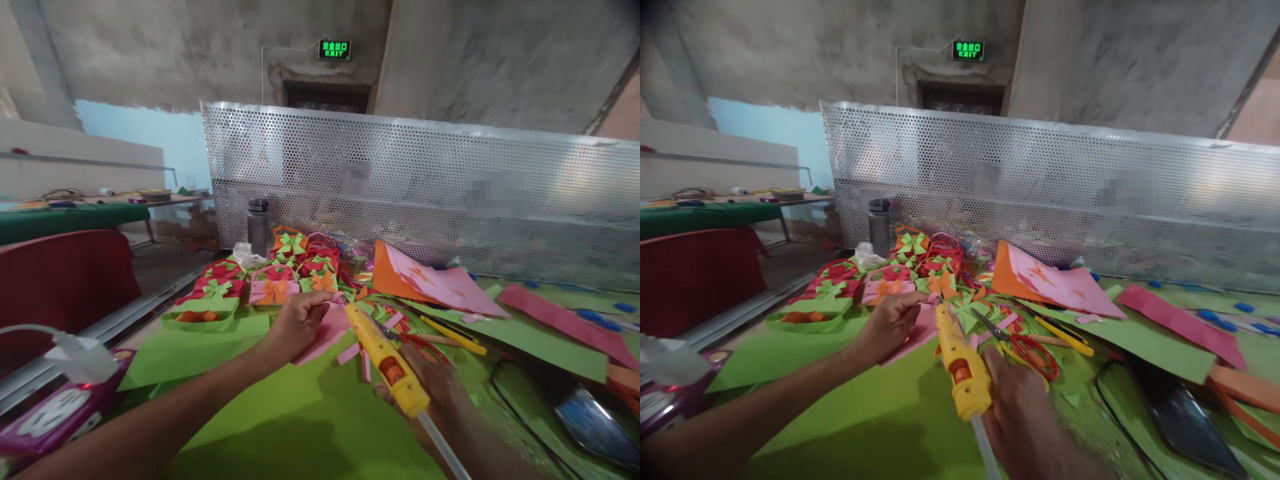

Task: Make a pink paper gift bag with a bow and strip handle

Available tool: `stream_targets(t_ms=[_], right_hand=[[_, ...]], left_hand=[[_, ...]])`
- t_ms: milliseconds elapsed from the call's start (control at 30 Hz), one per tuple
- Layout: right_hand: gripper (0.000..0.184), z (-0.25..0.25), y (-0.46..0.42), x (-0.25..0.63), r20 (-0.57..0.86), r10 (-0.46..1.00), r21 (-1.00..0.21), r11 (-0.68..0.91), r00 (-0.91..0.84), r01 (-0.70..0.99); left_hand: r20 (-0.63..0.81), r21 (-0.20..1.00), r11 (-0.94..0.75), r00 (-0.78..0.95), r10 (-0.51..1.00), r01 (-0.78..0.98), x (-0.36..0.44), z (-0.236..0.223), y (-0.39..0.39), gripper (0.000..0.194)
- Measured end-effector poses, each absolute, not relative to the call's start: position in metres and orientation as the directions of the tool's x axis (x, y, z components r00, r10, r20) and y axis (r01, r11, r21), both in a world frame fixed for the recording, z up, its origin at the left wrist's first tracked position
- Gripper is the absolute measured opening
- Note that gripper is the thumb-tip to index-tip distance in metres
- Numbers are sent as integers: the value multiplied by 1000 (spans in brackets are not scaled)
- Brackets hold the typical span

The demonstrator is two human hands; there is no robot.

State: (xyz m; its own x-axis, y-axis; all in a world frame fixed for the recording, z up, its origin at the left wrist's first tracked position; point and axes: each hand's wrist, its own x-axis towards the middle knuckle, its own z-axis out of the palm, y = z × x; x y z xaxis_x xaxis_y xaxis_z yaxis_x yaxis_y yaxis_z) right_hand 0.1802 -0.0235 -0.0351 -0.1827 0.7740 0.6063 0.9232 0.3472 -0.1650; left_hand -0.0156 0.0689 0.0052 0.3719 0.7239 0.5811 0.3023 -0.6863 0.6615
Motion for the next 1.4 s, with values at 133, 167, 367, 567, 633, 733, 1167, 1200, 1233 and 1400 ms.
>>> stream_targets(t_ms=[133,167,367,567,633,733,1167,1200,1233,1400], right_hand=[[10,-36,-24,178,590,783,-180,365,-197,913],[9,-36,-25,178,585,786,-181,367,-200,912],[8,-31,-25,182,584,782,-176,383,-217,907],[5,-27,-12,193,586,790,-104,291,-178,951],[13,-25,-5,199,536,833,-58,199,-138,978],[27,-25,3,203,446,885,34,132,-133,991],[51,-57,-21,168,231,914,72,327,-335,942],[48,-56,-23,167,208,918,46,335,-337,941],[46,-55,-25,168,185,919,12,353,-349,936],[42,-28,-27,181,249,884,-189,445,-396,875]], left_hand=[[586,636,-699,384,713,327,-15,2,69,29],[591,627,-706,389,706,329,-15,0,69,29],[595,627,-711,392,701,319,-15,1,70,30],[623,608,-714,348,701,349,-21,13,68,30],[631,596,-707,323,706,382,-24,19,66,30],[670,557,-715,280,688,423,-28,29,64,29],[602,595,-728,411,685,342,-20,29,41,31],[596,598,-729,423,683,335,-20,29,40,31],[590,600,-730,435,680,327,-20,28,39,31],[575,592,-734,463,674,333,-18,26,37,29]])
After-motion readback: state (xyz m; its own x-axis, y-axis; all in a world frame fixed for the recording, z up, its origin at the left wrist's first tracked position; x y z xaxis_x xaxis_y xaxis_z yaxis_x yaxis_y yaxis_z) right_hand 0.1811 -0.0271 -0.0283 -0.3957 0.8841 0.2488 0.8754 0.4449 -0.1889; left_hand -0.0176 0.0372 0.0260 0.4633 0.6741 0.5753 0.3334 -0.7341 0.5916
